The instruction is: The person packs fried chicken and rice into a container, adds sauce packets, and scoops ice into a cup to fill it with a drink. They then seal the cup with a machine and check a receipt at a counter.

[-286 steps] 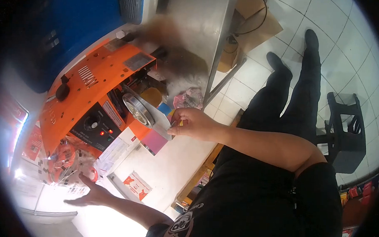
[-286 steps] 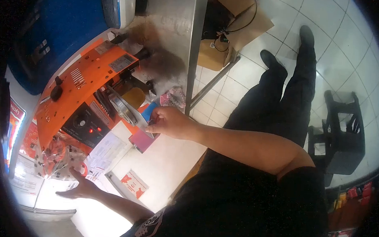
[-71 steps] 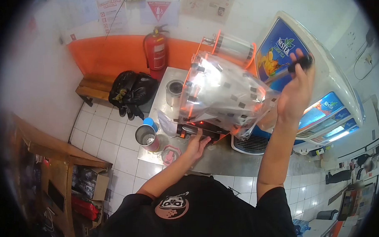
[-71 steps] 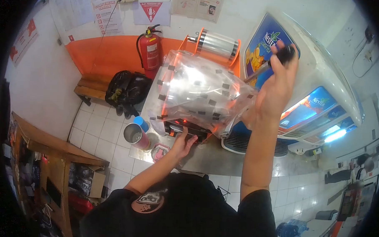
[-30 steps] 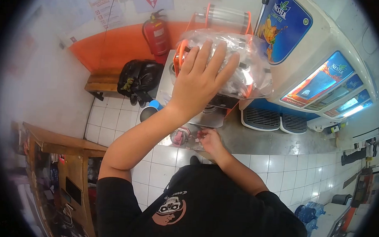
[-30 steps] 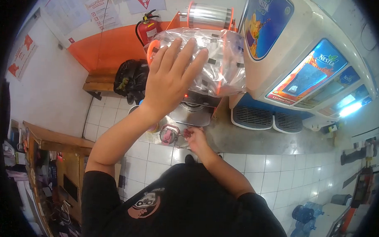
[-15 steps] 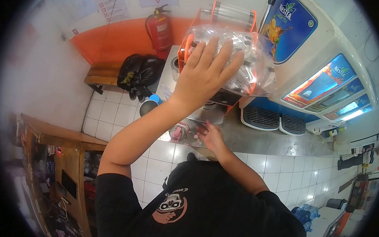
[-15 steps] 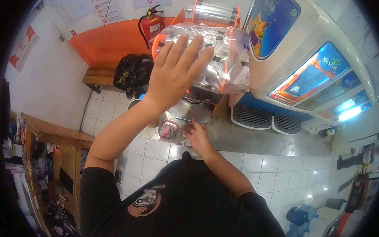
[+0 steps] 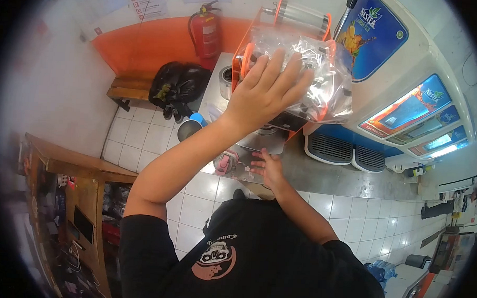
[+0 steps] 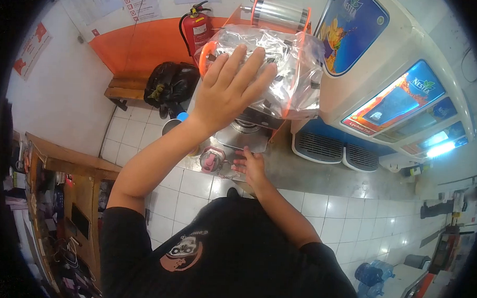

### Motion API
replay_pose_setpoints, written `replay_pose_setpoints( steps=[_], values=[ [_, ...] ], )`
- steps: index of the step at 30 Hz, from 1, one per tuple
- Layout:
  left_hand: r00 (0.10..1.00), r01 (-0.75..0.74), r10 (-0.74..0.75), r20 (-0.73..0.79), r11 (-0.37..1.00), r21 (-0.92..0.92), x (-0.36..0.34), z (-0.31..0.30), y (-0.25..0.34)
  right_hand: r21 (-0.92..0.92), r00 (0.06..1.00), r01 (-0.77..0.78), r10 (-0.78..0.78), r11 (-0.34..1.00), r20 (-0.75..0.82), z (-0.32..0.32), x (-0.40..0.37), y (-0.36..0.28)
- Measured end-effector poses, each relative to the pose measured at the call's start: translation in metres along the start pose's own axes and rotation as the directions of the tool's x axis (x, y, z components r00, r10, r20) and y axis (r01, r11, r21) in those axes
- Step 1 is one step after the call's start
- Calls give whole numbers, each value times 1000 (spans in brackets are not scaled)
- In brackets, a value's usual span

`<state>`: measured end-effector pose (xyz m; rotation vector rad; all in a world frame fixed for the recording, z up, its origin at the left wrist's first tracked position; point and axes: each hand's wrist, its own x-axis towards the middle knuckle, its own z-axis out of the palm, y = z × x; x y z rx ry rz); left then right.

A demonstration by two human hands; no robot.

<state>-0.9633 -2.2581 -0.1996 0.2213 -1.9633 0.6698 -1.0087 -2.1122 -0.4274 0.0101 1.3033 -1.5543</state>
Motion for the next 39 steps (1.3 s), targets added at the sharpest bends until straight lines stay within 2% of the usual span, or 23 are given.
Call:
replay_pose_setpoints(
  steps=[7, 31, 35, 39],
  values=[
    [999, 2, 0, -43, 999, 37, -4, 4, 3, 13, 998, 50, -51, 999, 42, -3, 3, 4],
    [985, 11, 7, -175, 995, 98, -17, 19, 8, -24, 996, 89, -90, 996, -17, -4, 8, 12],
    [984, 17, 1, -177, 995, 99, -19, 20, 10, -23, 996, 90, -89, 996, 22, -5, 9, 10],
    [986, 15, -2, -167, 997, 80, -16, 13, 8, -23, 999, 11, -13, 1000, -53, -4, -2, 0]
  ],
)
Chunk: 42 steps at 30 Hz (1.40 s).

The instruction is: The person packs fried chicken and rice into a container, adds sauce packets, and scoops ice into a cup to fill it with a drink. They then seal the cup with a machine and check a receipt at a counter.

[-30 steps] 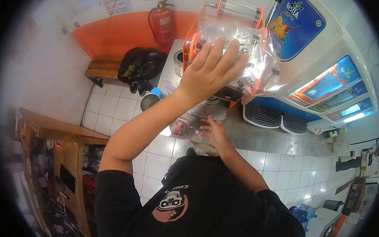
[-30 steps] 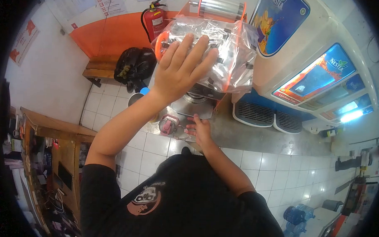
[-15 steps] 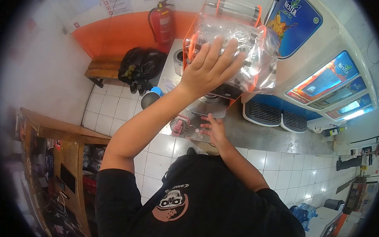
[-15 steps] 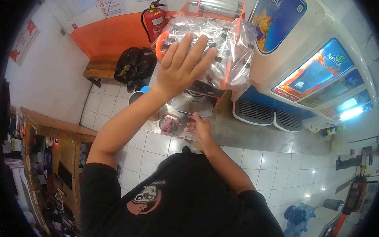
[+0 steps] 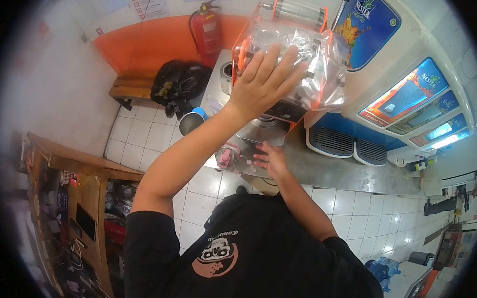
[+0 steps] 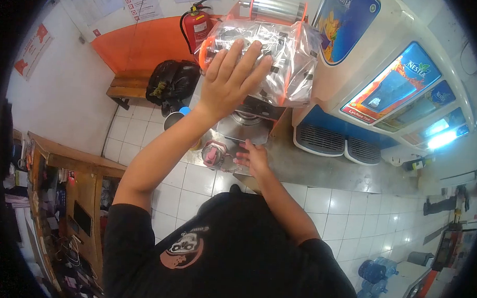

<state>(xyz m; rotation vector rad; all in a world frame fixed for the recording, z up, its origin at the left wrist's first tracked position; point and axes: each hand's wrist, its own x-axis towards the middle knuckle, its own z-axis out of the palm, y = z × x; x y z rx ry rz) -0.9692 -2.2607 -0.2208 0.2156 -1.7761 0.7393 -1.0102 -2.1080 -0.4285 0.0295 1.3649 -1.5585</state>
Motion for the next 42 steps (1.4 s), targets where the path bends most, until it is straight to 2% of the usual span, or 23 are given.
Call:
replay_pose_setpoints(
  steps=[2, 3, 5, 8, 12, 16, 18, 19, 20, 21, 22, 24, 25, 27, 28, 30, 31, 33, 34, 36, 39, 40, 42],
  values=[
    [956, -26, 39, 290, 998, -49, 14, -25, -7, 3, 999, -45, 45, 999, -15, -4, -18, -13],
    [957, -27, 40, 286, 998, -50, 21, -36, -11, -29, 998, 8, -10, 1000, -68, -9, -31, -22],
    [924, 182, -36, 380, 916, -357, 29, -60, -18, -95, 967, 172, -187, 981, -175, -24, -46, -38],
    [945, 277, -176, 276, 878, -390, 23, -89, -26, -134, 812, 495, -512, 859, -282, -42, -55, -74],
    [847, 362, -115, 519, 839, -405, 25, -85, -36, -168, 768, 544, -569, 822, -295, -34, -61, -114],
    [915, 198, -84, 395, 946, -258, 12, -50, -44, -441, 907, 380, -422, 813, 4, -23, -46, -86],
    [910, 235, -79, 407, 907, -348, 19, -45, -46, -666, 808, 538, -542, 518, 231, -23, -23, -43],
    [906, 247, -90, 415, 906, -343, 21, -41, -48, -672, 813, 531, -533, 516, 234, -19, -14, -31],
    [920, 235, -71, 386, 887, -397, 24, -36, -51, -677, 561, 717, -716, 170, 415, -16, -4, -21],
    [933, 221, -54, 356, 867, -447, 26, -36, -54, -597, 249, 773, -765, -212, 594, -13, 2, -15],
    [927, 236, -65, 369, 866, -441, 34, -44, -58, -597, 261, 775, -755, -207, 601, -10, 0, -13],
    [888, 319, -36, 457, 766, -559, 51, -63, -69, -710, 632, 612, -755, 347, 176, -4, 0, -12],
    [882, 333, -47, 468, 765, -551, 45, -70, -65, -714, 641, 608, -745, 348, 183, -6, 8, -15],
    [885, 458, -350, 308, 778, -430, 26, -84, -50, -546, 727, 574, -687, 611, -5, -11, 30, -25],
    [871, 491, -430, 237, 746, -450, 10, -91, -43, -546, 731, 571, -682, 613, -2, -5, 28, -32],
    [764, 574, -640, 82, 616, -539, -67, -93, -1, -292, 896, 436, -442, 851, 49, 10, 14, -48],
    [638, 689, -753, 164, 462, -558, -103, -87, 28, -290, 897, 433, -440, 853, 45, 13, 19, -47],
    [438, 882, -716, 543, 227, -412, -138, -68, 62, -161, 835, 534, -548, 830, -57, 19, 31, -44],
    [424, 889, -720, 549, 218, -402, -152, -60, 73, -171, 841, 523, -538, 835, -58, 20, 34, -44],
    [100, 983, -688, 719, -45, -180, -170, -37, 82, -278, 869, 438, -482, 855, -114, 19, 38, -47],
    [113, 992, -645, 755, 35, -118, -168, -8, 83, -326, 862, 425, -488, 844, -140, 20, 44, -47],
    [43, 998, -617, 786, -3, -57, -162, -5, 81, -335, 861, 425, -490, 841, -137, 20, 45, -47],
    [60, 998, -656, 753, 28, -56, -165, 1, 81, -373, 857, 345, -451, 861, -249, 24, 48, -48]
  ],
)
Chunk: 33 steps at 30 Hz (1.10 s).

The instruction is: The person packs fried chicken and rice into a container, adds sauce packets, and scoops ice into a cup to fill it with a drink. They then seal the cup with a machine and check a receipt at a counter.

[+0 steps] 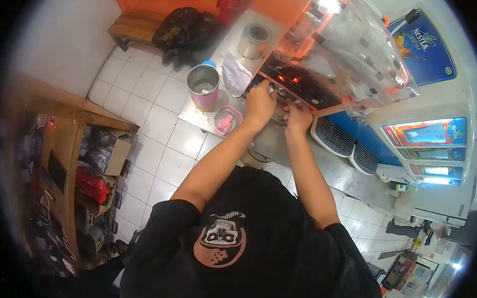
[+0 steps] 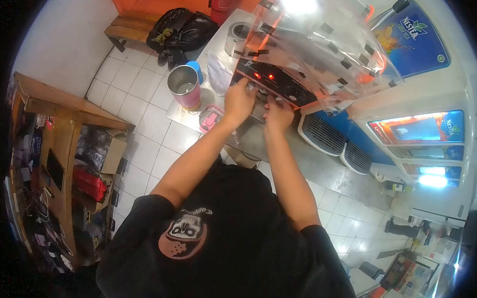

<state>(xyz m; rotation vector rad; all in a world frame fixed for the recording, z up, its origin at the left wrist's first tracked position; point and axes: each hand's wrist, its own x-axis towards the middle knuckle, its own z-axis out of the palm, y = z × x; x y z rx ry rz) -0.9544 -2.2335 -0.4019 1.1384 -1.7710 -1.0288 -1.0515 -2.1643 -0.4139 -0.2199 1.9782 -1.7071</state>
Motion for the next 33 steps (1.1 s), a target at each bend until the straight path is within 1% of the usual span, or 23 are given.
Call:
replay_pose_setpoints(
  steps=[1, 3, 4, 5, 6, 7, 8, 10, 12, 16, 18, 19, 20, 22, 24, 25, 27, 31, 33],
  values=[
    [999, -18, 20, -42, 999, 34, 2, 2, -2, 0, 1000, 4, -4, 1000, -1, 1, 0, 0],
    [998, -19, 22, -55, 998, 55, 5, 3, -6, 50, 998, 56, -56, 997, -1, 0, -2, 3],
    [997, -21, 26, -69, 997, 80, 5, 2, -8, 49, 999, 52, -52, 997, -4, -2, -3, 3],
    [998, -20, 25, -64, 997, 81, 4, 1, -9, 10, 997, 77, -78, 997, 22, -4, -3, 3],
    [991, -68, 78, -105, 994, 89, 3, 0, -10, -27, 994, 103, -102, 994, 48, -6, -3, 3],
    [981, -117, 131, -144, 988, 99, 2, 0, -11, -26, 994, 99, -98, 995, 44, -7, -4, 4],
    [981, -119, 132, -140, 988, 101, 1, 1, -11, -13, 992, 109, -108, 994, 70, -9, -4, 5],
    [965, -163, 175, -197, 984, 75, -1, 3, -13, 2, 989, 116, -116, 993, 95, -9, -6, 6],
    [962, -149, 162, -220, 986, 73, 0, 7, -13, -15, 990, 133, -132, 991, 55, -7, -6, 8],
    [956, -88, 109, -272, 992, 85, 0, 14, -10, -39, 991, 128, -127, 991, 39, -4, -6, 9],
    [960, -76, 98, -263, 993, 93, -1, 15, -9, 18, 999, 50, -50, 999, -6, -2, -7, 6],
    [962, -64, 87, -257, 993, 97, -1, 16, -9, 18, 999, 50, -50, 999, -5, 0, -9, 4],
    [963, -62, 86, -256, 993, 98, -2, 15, -10, 51, 1000, 19, -18, 999, -12, 1, -13, 2],
    [969, -83, 92, -229, 995, 50, 1, 13, -9, 87, 1000, -9, 11, 996, -14, 3, -14, -5],
    [977, -78, 83, -197, 996, 31, 2, 9, -10, 144, 994, -45, 30, 989, 109, 0, -16, -9],
    [983, -75, 75, -168, 997, 8, 3, 8, -11, 143, 993, -48, 32, 989, 110, 2, -17, -11],
    [983, -67, 64, -174, 998, -9, 2, 8, -10, 173, 961, -133, 84, 976, 265, 6, -16, -14],
    [985, -47, 45, -164, 999, -10, 4, 8, -11, 119, 962, -139, 105, 983, 252, 9, -10, -13],
    [985, -46, 44, -169, 999, -8, 4, 9, -11, 51, 967, -79, 64, 996, 247, 9, -7, -12]
  ],
)
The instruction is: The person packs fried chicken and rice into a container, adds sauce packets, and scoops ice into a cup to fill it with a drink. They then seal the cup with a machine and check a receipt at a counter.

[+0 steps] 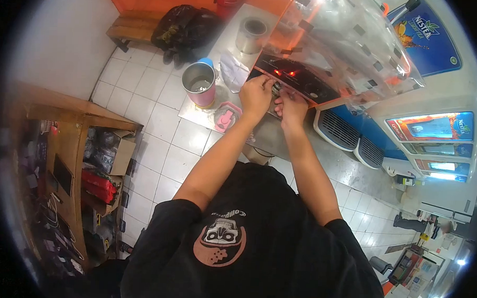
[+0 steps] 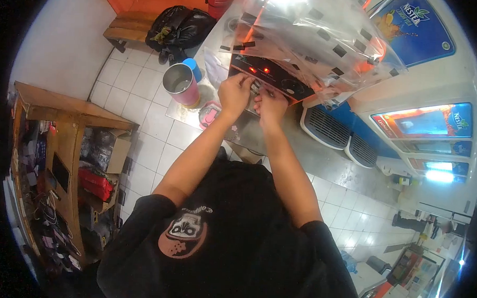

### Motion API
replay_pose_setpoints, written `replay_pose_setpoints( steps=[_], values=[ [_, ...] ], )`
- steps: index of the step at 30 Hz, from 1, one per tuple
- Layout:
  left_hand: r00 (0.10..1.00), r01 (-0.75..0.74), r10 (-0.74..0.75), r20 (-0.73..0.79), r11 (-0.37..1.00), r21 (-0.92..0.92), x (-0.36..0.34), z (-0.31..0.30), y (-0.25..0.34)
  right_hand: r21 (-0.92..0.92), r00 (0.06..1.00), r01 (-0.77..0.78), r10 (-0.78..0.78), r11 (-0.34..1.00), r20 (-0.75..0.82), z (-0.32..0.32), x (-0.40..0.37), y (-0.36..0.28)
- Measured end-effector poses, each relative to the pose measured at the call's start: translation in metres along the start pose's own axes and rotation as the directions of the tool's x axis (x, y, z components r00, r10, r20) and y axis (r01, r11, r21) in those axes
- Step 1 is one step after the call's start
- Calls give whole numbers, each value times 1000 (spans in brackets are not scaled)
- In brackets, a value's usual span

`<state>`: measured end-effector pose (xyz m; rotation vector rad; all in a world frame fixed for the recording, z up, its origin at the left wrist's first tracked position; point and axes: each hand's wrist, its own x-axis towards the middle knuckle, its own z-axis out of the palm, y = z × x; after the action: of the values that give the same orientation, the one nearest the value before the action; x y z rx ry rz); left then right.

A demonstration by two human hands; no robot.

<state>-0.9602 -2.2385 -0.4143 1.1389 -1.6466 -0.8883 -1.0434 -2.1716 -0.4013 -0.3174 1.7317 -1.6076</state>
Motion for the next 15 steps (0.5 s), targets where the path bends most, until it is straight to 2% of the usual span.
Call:
replay_pose_setpoints(
  steps=[3, 5, 7, 10, 11, 13, 15],
  values=[
    [1000, 0, 0, 26, 1000, -7, 2, -1, 1, -88, 997, 81, -82, 993, -12, 3, -1, 6],
    [998, 2, -1, 57, 1000, -15, 4, -4, -2, -81, 996, 89, -90, 993, -7, 3, 0, 7],
    [971, -45, 17, 238, 993, 110, 6, -11, -2, -72, 995, 97, -98, 993, -5, 3, -2, 9],
    [962, -34, 2, 273, 993, 114, 9, -15, 1, -93, 995, 101, -99, 991, 20, 0, 0, 10],
    [963, -35, 3, 271, 993, 113, 9, -13, -1, -71, 995, 92, -90, 993, 36, -1, 1, 10],
    [978, -133, 116, 176, 987, 90, 8, -8, -7, -48, 996, 81, -79, 996, 49, -3, -1, 8],
    [980, -132, 116, 162, 987, 88, 8, -5, -10, -34, 997, 30, -28, 999, 75, -5, -1, 6]
  ],
)
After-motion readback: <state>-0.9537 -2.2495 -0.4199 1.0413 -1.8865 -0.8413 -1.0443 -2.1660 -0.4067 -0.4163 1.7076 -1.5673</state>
